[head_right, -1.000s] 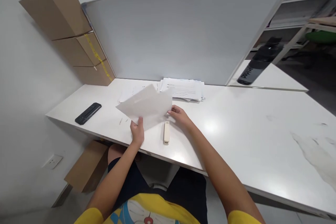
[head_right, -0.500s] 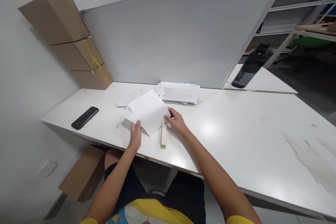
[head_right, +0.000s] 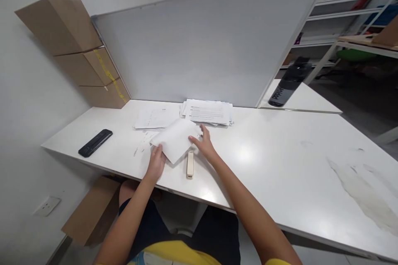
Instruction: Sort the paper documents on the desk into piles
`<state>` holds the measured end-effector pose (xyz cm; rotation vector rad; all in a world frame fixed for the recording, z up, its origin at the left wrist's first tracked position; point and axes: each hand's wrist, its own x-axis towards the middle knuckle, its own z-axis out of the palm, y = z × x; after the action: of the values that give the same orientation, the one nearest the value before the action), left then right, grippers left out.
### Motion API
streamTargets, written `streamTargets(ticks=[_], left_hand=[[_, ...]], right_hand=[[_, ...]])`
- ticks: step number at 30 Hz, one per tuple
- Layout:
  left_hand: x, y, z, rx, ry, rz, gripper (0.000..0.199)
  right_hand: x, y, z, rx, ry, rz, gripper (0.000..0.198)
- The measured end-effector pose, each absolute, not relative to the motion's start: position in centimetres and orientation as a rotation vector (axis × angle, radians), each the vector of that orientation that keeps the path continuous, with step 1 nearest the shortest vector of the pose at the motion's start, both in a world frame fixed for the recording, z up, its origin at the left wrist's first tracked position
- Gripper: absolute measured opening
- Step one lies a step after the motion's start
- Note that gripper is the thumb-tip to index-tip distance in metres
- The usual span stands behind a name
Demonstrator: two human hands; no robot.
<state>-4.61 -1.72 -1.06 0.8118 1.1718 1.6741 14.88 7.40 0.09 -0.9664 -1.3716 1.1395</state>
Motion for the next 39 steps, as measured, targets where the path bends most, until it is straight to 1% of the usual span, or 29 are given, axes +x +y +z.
streamTargets(ticks=[3,4,6,8,10,13,15,18,21,23,26,29,33,34,39], left_hand=[[-4.8,-1.6,-1.9,0.796,1.133,1.633,0.052],[-4.7,-1.7,-2.0,0.821,1.179,1.589,0.051],[-4.4,-1.9,-2.0,0.875,1.283,1.503,0.049],[-4.2,-2.2,-1.3,0.889,1.308,1.511,0.049],[-4.3,-2.4,-0.5,0.868,1.261,1.642,0.048],[-5.3,-2.3,0.3,0.853,1.301,1.898,0.046],[-6.2,-1.7,0.3,0.934,1.428,1.964,0.053],[-6.7,0.1,0.3,1.208,1.504,1.820,0.071],[-6.3,1.9,0.7,1.406,1.375,1.664,0.081],[-5.9,2.8,0.9,1.467,1.291,1.645,0.082],[-5.9,3.6,0.4,1.494,1.252,1.699,0.073],[-6.3,4.0,-0.8,1.576,1.230,1.697,0.073],[-6.2,3.9,-1.6,1.751,1.277,1.588,0.091],[-6.1,3.8,-1.5,1.738,1.309,1.588,0.090],[-5.5,4.0,-0.6,1.465,1.425,1.640,0.073]], right_hand=[[14.2,6.3,0.5,-0.844,-1.251,1.581,0.063],[14.1,6.0,0.6,-0.796,-1.202,1.674,0.060],[14.0,5.7,0.5,-0.772,-1.108,1.724,0.058],[14.5,6.0,0.3,-0.800,-1.059,1.678,0.056],[15.7,6.9,0.0,-0.839,-1.094,1.601,0.052],[17.9,8.4,0.2,-0.970,-1.244,1.380,0.043],[19.0,9.0,0.8,-1.058,-1.342,1.211,0.036],[19.4,8.8,1.9,-1.101,-1.385,1.060,0.032],[18.8,8.0,2.5,-1.092,-1.319,0.963,0.034],[18.5,7.8,2.4,-1.091,-1.282,0.871,0.034],[18.5,8.0,1.9,-1.148,-1.277,0.747,0.029],[18.7,8.5,1.4,-1.207,-1.249,0.763,0.031],[18.4,8.3,1.4,-1.133,-1.141,0.836,0.041],[18.3,8.2,1.3,-1.110,-1.135,0.846,0.042],[18.3,9.1,-0.5,-1.030,-1.230,0.865,0.035]])
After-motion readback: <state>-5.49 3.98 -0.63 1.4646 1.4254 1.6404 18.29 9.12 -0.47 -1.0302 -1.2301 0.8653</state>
